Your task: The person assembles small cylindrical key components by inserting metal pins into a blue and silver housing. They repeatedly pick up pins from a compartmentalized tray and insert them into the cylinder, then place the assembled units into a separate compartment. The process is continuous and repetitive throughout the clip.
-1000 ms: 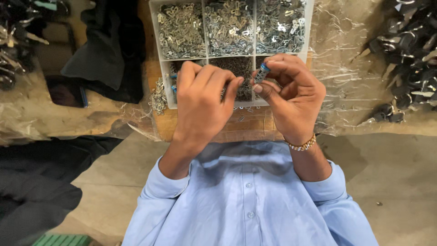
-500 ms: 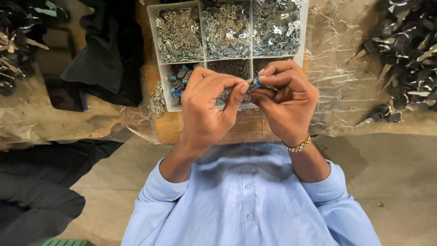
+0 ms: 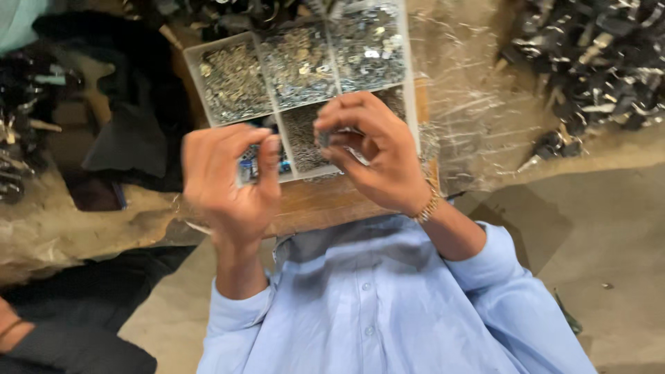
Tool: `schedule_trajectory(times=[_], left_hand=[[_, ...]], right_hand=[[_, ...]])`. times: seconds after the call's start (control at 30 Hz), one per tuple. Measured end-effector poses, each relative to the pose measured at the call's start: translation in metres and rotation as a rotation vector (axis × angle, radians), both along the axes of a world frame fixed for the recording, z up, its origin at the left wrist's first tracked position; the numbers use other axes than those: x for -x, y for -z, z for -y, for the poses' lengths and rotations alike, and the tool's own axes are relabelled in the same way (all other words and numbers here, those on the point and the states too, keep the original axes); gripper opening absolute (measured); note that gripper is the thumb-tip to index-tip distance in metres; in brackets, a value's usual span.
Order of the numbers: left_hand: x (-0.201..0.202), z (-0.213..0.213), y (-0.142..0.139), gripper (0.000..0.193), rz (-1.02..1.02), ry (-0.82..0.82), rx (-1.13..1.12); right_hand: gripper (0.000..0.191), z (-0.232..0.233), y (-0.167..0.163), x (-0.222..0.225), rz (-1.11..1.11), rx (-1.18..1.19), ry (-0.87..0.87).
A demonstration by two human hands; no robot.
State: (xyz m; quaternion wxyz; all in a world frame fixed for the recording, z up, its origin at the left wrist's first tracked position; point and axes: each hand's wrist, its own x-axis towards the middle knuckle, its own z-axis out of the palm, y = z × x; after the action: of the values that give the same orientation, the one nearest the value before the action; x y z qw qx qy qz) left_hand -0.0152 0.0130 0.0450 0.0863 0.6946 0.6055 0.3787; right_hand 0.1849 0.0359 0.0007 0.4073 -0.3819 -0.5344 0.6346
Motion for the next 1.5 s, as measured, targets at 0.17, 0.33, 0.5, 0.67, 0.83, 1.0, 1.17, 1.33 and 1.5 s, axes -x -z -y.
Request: schedule_trajectory(times=[0.17, 0.33, 0.5, 0.67, 0.83, 1.0, 1.17, 1.33, 1.5], left_hand=[[-0.002, 0.0, -0.024, 0.011, -0.163, 0.122, -0.048], [-0.063, -0.036, -0.017, 0.011, -0.062, 0.594, 0.128], [-0.216, -0.098, 0.079, 0.007, -0.303, 0.479, -0.084], [-0.279, -0.119, 0.12, 0.009, -0.31, 0.329, 0.133], [-0.159, -0.038, 0.002, 0.018, -0.146, 0.569, -0.139], [-0.038, 0.087, -0.051, 0.029, -0.219, 0.376, 0.338], [-0.068, 0.113, 0.018, 0.022, 0.088, 0.513, 0.441], [-0.154, 0.076, 0.073, 0.022, 0.206, 0.442, 0.262], [-0.145, 0.073, 0.073, 0.037, 0.069, 0.319, 0.221]], right_hand=[[0.046, 0.007, 0.003, -0.024, -0.273, 0.135, 0.026], [0.04, 0.061, 0.015, -0.097, -0.25, 0.036, 0.303], [0.044, 0.135, 0.029, -0.159, -0.254, 0.176, 0.676], [0.039, 0.186, 0.042, -0.168, -0.294, 0.087, 0.646], [0.041, 0.188, 0.06, -0.153, -0.349, 0.105, 0.458], [0.038, 0.173, 0.077, -0.148, -0.359, 0.153, 0.346], [0.035, 0.164, 0.068, -0.163, -0.309, 0.122, 0.445], [0.038, 0.147, 0.056, -0.171, -0.257, -0.048, 0.553], [0.045, 0.12, 0.085, -0.145, -0.261, 0.037, 0.585]])
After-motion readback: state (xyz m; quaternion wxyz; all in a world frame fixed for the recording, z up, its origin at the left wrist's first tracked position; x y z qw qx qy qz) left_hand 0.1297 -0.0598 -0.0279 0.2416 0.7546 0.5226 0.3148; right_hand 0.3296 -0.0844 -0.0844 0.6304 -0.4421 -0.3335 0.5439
